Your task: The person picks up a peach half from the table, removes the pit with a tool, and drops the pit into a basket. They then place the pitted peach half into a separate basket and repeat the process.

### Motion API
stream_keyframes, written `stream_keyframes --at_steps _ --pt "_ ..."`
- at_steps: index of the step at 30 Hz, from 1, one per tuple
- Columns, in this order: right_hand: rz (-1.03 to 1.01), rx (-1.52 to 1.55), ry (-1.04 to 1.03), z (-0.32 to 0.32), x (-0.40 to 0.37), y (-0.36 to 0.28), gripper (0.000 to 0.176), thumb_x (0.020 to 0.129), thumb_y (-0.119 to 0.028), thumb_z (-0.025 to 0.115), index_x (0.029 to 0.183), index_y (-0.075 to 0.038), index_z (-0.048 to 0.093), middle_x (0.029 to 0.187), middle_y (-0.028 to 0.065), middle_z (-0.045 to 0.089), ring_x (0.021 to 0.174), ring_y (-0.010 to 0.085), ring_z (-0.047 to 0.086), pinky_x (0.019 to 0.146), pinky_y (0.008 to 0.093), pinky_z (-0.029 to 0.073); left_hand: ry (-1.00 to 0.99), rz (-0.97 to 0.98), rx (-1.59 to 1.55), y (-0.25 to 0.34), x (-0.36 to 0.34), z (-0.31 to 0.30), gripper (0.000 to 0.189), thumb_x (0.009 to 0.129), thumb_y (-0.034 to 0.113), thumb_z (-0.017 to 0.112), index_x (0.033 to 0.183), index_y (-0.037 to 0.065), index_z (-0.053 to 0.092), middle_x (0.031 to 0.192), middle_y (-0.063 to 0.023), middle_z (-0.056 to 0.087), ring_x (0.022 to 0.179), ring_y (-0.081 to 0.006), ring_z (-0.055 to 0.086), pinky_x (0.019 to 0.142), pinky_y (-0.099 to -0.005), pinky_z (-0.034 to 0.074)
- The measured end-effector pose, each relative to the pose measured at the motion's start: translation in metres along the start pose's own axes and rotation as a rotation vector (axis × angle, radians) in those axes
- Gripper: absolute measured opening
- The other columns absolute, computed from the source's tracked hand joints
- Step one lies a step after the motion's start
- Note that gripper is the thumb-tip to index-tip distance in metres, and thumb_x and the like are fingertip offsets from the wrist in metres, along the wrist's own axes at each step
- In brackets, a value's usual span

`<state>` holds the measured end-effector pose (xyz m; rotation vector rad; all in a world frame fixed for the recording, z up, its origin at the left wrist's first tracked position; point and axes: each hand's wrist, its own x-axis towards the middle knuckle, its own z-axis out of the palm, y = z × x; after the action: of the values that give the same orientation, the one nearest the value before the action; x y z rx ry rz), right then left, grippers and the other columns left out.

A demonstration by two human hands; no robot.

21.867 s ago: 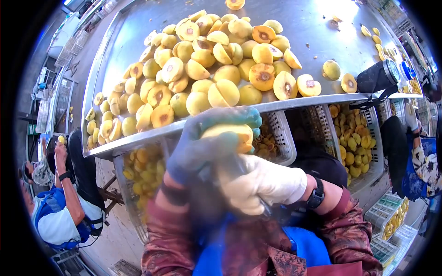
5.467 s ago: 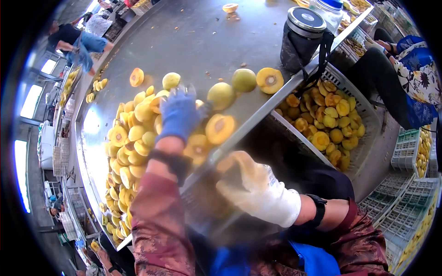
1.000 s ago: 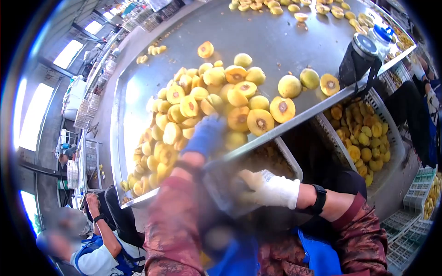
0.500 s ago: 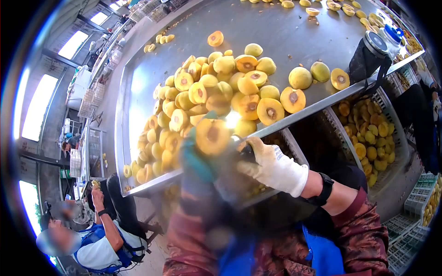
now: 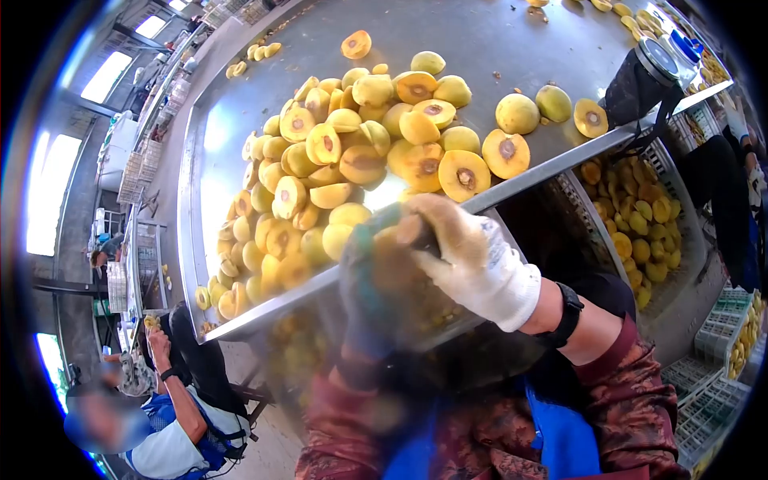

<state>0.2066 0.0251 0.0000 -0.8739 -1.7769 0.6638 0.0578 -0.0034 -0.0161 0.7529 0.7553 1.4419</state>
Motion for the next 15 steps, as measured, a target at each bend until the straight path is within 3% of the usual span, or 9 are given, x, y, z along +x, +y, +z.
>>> stream_keyframes --at_steps 1,3,7,10,15 --pt "-0.011 -0.043 -0.029 0.003 -0.003 0.004 0.036 0.083 -0.007 0.061 0.117 -0.003 0.049 0.091 0.018 0.061 0.08 0.0388 0.062 0.062 0.0455 0.05 0.008 -0.06 0.055 0.001 0.001 -0.001 0.05 0.103 0.037 0.038 0.132 -0.002 0.049 0.13 -0.0107 0.056 0.119 -0.0225 0.055 0.102 -0.0363 0.044" --pt "-0.048 -0.14 -0.067 0.009 -0.006 0.009 0.03 0.083 -0.004 0.057 0.112 -0.004 0.049 0.086 0.0165 0.059 0.074 0.0368 0.063 0.059 0.0444 0.051 0.024 0.038 0.438 -0.002 -0.002 -0.001 0.049 0.102 0.035 0.039 0.131 -0.003 0.05 0.13 -0.0115 0.056 0.119 -0.0222 0.054 0.102 -0.0362 0.044" --pt "-0.027 -0.099 -0.111 0.011 -0.008 0.007 0.027 0.083 -0.009 0.06 0.107 -0.003 0.049 0.085 0.0186 0.06 0.072 0.0379 0.063 0.059 0.0451 0.051 -0.078 0.276 0.728 -0.006 -0.002 -0.007 0.045 0.1 0.03 0.041 0.128 -0.005 0.05 0.125 -0.0115 0.057 0.115 -0.0194 0.055 0.1 -0.0344 0.043" --pt "0.037 -0.046 -0.158 0.017 -0.014 0.014 0.027 0.085 -0.015 0.062 0.104 -0.002 0.048 0.083 0.0224 0.061 0.074 0.0405 0.063 0.061 0.0468 0.05 -0.099 0.446 1.163 0.002 0.003 -0.007 0.046 0.101 0.031 0.04 0.126 -0.005 0.051 0.122 -0.0116 0.059 0.11 -0.0197 0.057 0.097 -0.0343 0.045" --pt "0.329 0.045 -0.339 0.017 -0.024 0.008 0.031 0.087 -0.02 0.064 0.101 0.002 0.047 0.08 0.0277 0.061 0.077 0.0447 0.062 0.065 0.0505 0.049 0.192 0.091 0.102 0.012 0.011 0.007 0.054 0.104 0.041 0.032 0.128 -0.003 0.051 0.112 -0.0137 0.062 0.1 -0.0233 0.061 0.091 -0.0353 0.05"
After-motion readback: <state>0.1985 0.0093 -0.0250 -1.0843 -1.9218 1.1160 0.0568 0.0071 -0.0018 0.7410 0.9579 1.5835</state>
